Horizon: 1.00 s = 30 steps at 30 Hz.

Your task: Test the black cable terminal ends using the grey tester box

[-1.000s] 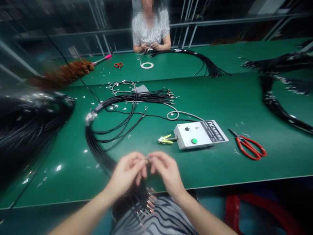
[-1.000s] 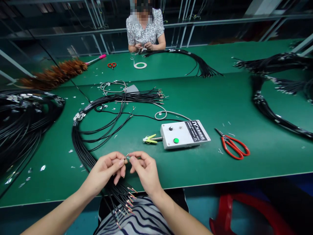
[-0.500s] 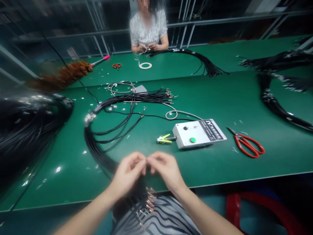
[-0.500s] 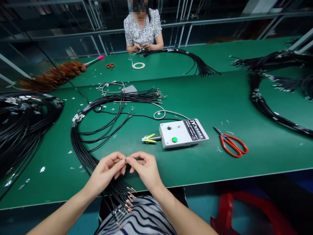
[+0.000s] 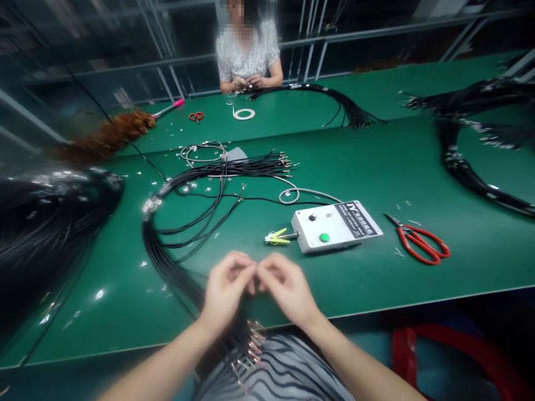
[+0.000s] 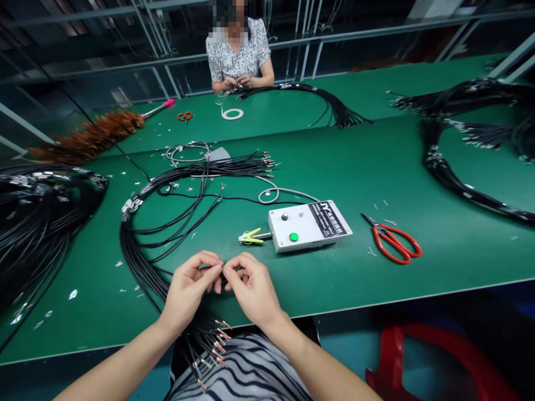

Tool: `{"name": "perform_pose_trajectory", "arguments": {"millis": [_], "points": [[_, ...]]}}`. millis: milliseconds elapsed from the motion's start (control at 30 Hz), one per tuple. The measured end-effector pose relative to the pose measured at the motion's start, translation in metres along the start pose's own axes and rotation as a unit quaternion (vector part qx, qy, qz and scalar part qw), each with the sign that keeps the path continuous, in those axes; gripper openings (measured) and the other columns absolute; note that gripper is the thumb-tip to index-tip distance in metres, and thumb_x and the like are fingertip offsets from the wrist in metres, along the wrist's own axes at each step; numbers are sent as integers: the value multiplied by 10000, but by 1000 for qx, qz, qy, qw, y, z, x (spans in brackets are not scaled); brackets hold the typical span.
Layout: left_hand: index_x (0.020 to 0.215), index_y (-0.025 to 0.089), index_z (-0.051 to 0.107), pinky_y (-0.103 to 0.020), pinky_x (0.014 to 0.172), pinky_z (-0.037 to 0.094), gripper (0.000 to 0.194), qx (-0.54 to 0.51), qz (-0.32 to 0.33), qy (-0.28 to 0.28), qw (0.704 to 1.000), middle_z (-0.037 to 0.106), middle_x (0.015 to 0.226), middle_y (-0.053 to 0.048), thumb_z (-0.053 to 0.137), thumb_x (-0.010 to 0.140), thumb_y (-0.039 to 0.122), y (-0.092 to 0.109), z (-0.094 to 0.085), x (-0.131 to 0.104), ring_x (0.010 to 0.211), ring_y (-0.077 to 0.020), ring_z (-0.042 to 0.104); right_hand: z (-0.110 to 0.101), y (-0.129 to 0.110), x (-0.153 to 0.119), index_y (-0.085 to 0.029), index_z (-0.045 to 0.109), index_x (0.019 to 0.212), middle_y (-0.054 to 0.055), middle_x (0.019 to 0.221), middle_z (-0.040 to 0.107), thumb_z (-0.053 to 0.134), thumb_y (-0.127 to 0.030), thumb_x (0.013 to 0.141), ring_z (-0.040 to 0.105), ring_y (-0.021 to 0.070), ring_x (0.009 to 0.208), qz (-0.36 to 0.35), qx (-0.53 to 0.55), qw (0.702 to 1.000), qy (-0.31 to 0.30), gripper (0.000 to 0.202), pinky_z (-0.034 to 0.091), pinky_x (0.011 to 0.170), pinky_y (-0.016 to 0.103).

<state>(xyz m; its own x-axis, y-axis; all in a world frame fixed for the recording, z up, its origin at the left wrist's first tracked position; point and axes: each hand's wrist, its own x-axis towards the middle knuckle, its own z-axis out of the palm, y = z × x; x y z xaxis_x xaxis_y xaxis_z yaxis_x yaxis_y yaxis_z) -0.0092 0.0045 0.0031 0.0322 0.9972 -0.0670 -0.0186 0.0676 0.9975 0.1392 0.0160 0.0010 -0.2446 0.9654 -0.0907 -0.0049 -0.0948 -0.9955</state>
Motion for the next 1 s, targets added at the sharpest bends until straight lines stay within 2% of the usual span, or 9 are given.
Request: {"name": "perform_pose_trajectory", "arguments": {"millis": [67, 167, 233, 367, 500, 667, 833, 933, 1000], "points": [[881, 188, 588, -232, 563, 461, 80, 91, 42, -8, 995, 568, 880, -11, 555, 939, 233, -3, -1, -2, 598, -98, 570, -4, -1, 1, -185, 604, 763, -13, 789, 555, 580, -317, 918, 615, 100, 603, -24, -72, 997, -3, 205, 469, 561, 218], [927, 194, 606, -274, 716, 470, 151, 262, 152, -40, 952, 604, 872, -39, 465, 971, 163, -6, -3, -5, 770, -155, 589, -13, -3, 1, -199, 607, 797, -12, 812, 563, 550, -265, 936, 586, 97, 596, -53, -176, 983, -4, 164, 453, 562, 226], [935, 191, 606, -277, 759, 458, 179, 301, 196, -50, 932, 612, 870, -44, 442, 976, 132, -8, -2, -4, 818, -162, 584, -18, -4, -1, -205, 605, 805, -10, 817, 576, 536, -250, 947, 578, 102, 608, -70, -218, 973, -1, 164, 447, 572, 231], [890, 188, 608, -243, 708, 444, 152, 276, 155, -27, 948, 612, 803, -12, 484, 975, 161, -8, 0, 4, 750, -136, 576, -31, -5, -4, -212, 627, 883, 8, 890, 642, 511, -229, 970, 622, 130, 738, -138, -298, 944, 25, 147, 451, 687, 254], [861, 187, 611, -234, 665, 439, 163, 238, 86, -44, 966, 607, 769, 3, 500, 977, 218, -4, -2, 14, 707, -130, 563, -38, -10, 0, -202, 630, 1095, 48, 1038, 689, 596, -324, 939, 638, 192, 880, -238, -459, 855, 47, 200, 404, 744, 303], [844, 182, 593, -240, 676, 435, 182, 277, 115, -101, 949, 595, 773, -6, 479, 984, 204, -4, -6, 22, 714, -136, 552, -35, -13, 14, -200, 658, 828, -2, 760, 690, 555, -278, 968, 616, 162, 714, -326, -542, 774, 4, 190, 322, 679, 319], [877, 167, 590, -269, 702, 443, 246, 376, 213, -165, 886, 551, 805, -44, 376, 984, 109, -8, -6, 29, 745, -163, 530, -42, -14, 18, -192, 622, 715, -9, 661, 643, 529, -223, 972, 572, 151, 639, -335, -584, 740, -12, 276, 295, 661, 322], [883, 173, 584, -256, 712, 444, 206, 346, 209, -129, 906, 572, 813, -37, 412, 984, 120, -7, -4, 34, 756, -154, 548, -55, -22, 22, -200, 650, 797, 1, 747, 691, 546, -253, 969, 596, 168, 726, -330, -593, 735, -4, 208, 300, 684, 325], [865, 179, 580, -249, 724, 441, 182, 321, 194, -91, 922, 593, 813, -29, 446, 980, 133, -4, -2, 40, 763, -147, 564, -63, -27, 29, -201, 667, 920, 27, 938, 728, 615, -299, 933, 610, 199, 889, -315, -611, 726, 11, 112, 318, 739, 334]]}}
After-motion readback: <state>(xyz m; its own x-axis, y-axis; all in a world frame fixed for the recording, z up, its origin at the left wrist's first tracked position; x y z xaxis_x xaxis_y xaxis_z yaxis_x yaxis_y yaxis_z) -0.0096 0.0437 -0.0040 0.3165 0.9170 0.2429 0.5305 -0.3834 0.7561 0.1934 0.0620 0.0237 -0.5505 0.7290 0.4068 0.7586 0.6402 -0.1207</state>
